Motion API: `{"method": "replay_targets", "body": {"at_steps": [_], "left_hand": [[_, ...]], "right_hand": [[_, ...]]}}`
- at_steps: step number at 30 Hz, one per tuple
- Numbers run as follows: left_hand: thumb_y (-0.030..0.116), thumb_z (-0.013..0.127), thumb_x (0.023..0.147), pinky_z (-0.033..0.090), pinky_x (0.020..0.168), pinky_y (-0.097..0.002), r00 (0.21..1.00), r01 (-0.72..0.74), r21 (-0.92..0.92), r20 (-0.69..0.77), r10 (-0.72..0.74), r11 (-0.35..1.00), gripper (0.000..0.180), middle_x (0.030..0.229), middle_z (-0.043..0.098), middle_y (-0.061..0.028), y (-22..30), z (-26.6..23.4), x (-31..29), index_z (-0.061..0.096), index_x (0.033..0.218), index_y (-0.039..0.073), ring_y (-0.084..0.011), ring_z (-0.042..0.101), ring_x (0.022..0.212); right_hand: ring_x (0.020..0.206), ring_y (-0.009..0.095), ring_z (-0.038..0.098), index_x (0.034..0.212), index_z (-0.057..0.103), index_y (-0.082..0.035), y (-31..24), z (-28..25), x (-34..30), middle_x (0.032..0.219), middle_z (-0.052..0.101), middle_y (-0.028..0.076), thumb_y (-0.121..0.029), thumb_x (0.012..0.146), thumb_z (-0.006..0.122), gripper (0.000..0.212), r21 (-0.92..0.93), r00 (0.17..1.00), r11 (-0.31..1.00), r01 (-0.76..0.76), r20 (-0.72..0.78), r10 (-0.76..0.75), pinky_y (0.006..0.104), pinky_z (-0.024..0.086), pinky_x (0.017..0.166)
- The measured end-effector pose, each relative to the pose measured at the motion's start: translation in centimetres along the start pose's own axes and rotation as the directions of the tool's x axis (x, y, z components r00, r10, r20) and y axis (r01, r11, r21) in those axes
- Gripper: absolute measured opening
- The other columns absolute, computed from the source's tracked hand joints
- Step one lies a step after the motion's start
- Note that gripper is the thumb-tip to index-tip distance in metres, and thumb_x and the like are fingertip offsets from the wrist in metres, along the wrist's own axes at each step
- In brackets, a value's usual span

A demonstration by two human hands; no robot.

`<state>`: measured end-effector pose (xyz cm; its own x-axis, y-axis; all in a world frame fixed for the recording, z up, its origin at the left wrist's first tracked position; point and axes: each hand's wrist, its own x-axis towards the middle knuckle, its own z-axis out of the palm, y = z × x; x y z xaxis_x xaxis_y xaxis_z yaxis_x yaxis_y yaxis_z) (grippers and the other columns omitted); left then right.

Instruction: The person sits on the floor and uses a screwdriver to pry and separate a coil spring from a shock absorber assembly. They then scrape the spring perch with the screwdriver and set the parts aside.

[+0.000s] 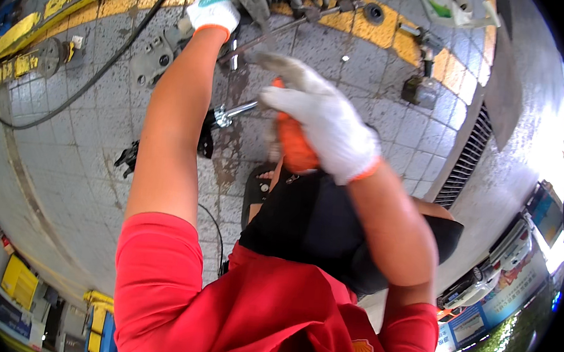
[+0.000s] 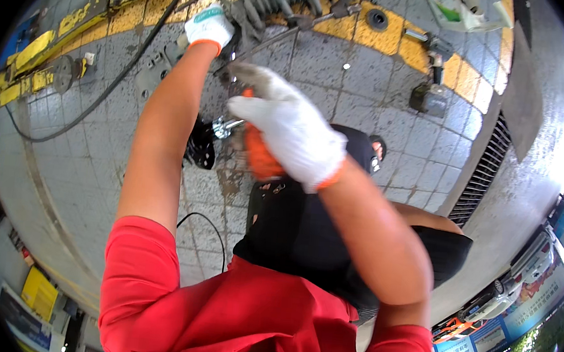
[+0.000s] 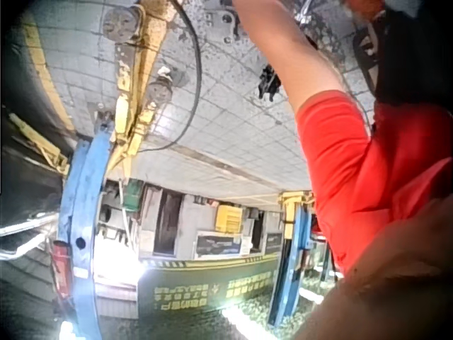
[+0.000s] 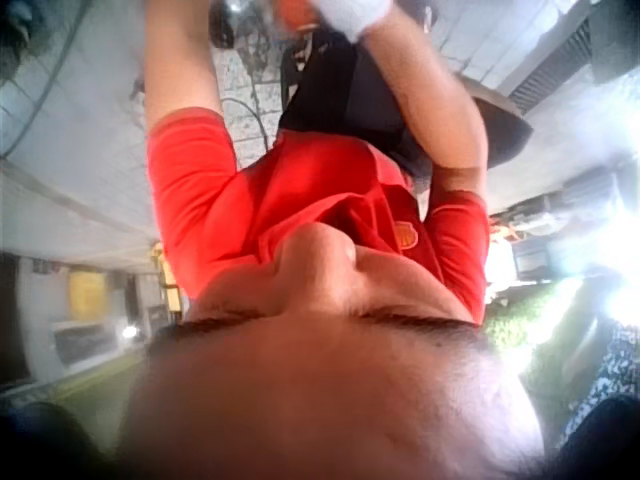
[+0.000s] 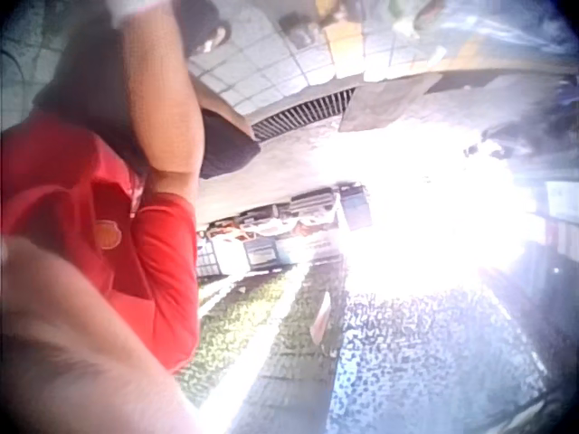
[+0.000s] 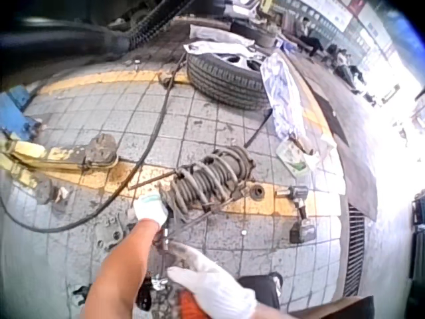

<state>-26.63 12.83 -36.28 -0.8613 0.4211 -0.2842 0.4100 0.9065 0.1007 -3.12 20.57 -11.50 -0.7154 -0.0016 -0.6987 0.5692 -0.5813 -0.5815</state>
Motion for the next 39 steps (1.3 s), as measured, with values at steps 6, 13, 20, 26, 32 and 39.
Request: {"method": "replay_targets", "body": {"at_steps": [6, 13, 20, 26, 32, 39], "left_hand": [[0.044, 0.085, 0.079, 0.055, 0.099, -0.0462, 0.952, -0.185, -0.051, 0.241, 0.192, 0.981, 0.067, 0.123, 0.074, -0.0221, -1.0, -1.1, 0.7, 0.064, 0.128, 0.004, -0.0401, 0.070, 0.115], [0.045, 0.085, 0.081, 0.054, 0.103, -0.0439, 0.962, -0.162, 0.015, 0.226, 0.155, 0.987, 0.071, 0.134, 0.070, -0.0209, -1.4, -0.1, 1.2, 0.062, 0.137, 0.006, -0.0375, 0.067, 0.123], [0.044, 0.081, 0.083, 0.053, 0.104, -0.0462, 0.978, -0.199, -0.007, 0.065, 0.199, 0.980, 0.067, 0.132, 0.068, -0.0247, -1.7, -0.3, -0.7, 0.061, 0.133, 0.003, -0.0408, 0.066, 0.123], [0.043, 0.082, 0.081, 0.054, 0.101, -0.0471, 0.947, -0.117, -0.061, 0.294, 0.130, 0.991, 0.066, 0.124, 0.070, -0.0275, -1.0, -2.2, 0.4, 0.058, 0.128, 0.003, -0.0440, 0.067, 0.119], [0.039, 0.083, 0.078, 0.055, 0.102, -0.0450, 0.926, -0.090, -0.086, 0.358, 0.116, 0.992, 0.071, 0.129, 0.070, -0.0261, -2.0, -2.3, 1.4, 0.060, 0.135, 0.003, -0.0411, 0.068, 0.120], [0.040, 0.080, 0.082, 0.056, 0.096, -0.0474, 0.940, -0.106, -0.079, 0.317, 0.126, 0.991, 0.060, 0.118, 0.073, -0.0265, -1.3, -2.4, 0.9, 0.061, 0.125, 0.004, -0.0422, 0.070, 0.112]], "right_hand": [[0.066, 0.008, 0.062, 0.157, 0.046, -0.008, -2.4, -6.6, -5.3, 0.097, 0.065, 0.003, -0.011, 0.098, 0.069, 0.063, -0.422, 0.993, 0.906, -0.022, -0.115, -0.029, 0.0252, 0.054, 0.058], [0.066, 0.010, 0.063, 0.160, 0.039, -0.005, 0.2, -11.2, -5.6, 0.107, 0.068, 0.006, -0.012, 0.098, 0.069, 0.070, -0.473, 0.965, 0.879, 0.057, -0.198, -0.169, 0.0269, 0.055, 0.060], [0.072, 0.012, 0.064, 0.159, 0.037, 0.004, 0.6, -12.6, -5.3, 0.102, 0.067, 0.007, -0.014, 0.100, 0.070, 0.070, -0.344, 0.974, 0.939, 0.000, -0.212, -0.078, 0.0289, 0.055, 0.061], [0.097, 0.017, 0.070, 0.158, 0.039, 0.005, 1.1, -11.9, -2.4, 0.118, 0.070, 0.012, -0.017, 0.104, 0.066, 0.065, -0.365, 0.992, 0.931, -0.025, -0.121, -0.021, 0.0303, 0.058, 0.084], [0.083, 0.017, 0.066, 0.155, 0.044, 0.002, 1.6, -9.9, 1.3, 0.102, 0.064, 0.008, -0.025, 0.106, 0.064, 0.060, -0.345, 0.992, 0.933, -0.099, -0.110, 0.064, 0.0338, 0.058, 0.076], [0.129, 0.018, 0.058, 0.154, 0.048, 0.005, 1.7, -10.6, 4.2, 0.141, 0.064, 0.016, -0.026, 0.104, 0.065, 0.061, -0.330, 0.988, 0.942, 0.062, -0.117, -0.106, 0.0310, 0.045, 0.110]]}}
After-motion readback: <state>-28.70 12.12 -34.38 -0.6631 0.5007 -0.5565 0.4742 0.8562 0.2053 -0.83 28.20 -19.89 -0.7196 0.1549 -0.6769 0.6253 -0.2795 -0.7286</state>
